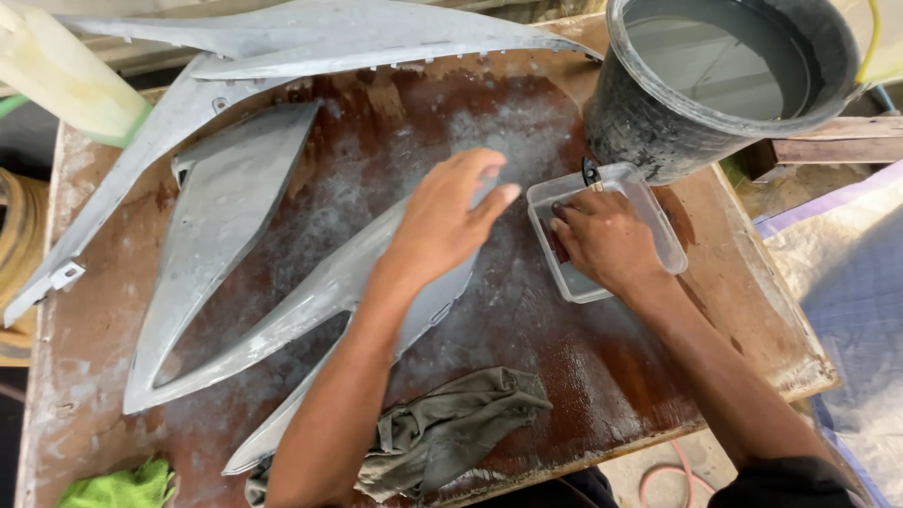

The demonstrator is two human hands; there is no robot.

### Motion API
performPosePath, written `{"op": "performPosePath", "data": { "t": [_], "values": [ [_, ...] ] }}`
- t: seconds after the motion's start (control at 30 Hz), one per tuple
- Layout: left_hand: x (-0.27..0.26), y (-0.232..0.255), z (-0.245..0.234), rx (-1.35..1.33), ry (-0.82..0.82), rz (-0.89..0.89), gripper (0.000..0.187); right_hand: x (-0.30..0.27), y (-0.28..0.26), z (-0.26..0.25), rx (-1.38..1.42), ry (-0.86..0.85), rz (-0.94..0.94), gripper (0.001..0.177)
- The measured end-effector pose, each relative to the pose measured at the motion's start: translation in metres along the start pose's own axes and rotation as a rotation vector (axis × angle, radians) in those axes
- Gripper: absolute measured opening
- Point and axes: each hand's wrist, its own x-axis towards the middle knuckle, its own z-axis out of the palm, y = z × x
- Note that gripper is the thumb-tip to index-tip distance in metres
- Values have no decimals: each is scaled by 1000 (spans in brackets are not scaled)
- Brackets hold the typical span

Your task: The person sands a grey plastic car part on a wooden table using a sanding block. They occasionally dip the sanding block into a container of water and use a brush to clean the surface of the part. The person works on the part from various angles, holding it with one hand while sanding with the other.

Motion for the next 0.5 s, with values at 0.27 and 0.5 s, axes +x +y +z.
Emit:
{"op": "performPosePath", "data": {
  "t": [0.27, 0.5],
  "values": [
    [-56, 11, -90, 302, -57, -324, 37, -9, -5, 10, -118, -303, 119, 35],
    [-93, -5, -104, 506, -206, -553, 59, 7, -11, -21, 62, -39, 177, 26]
  ]
}}
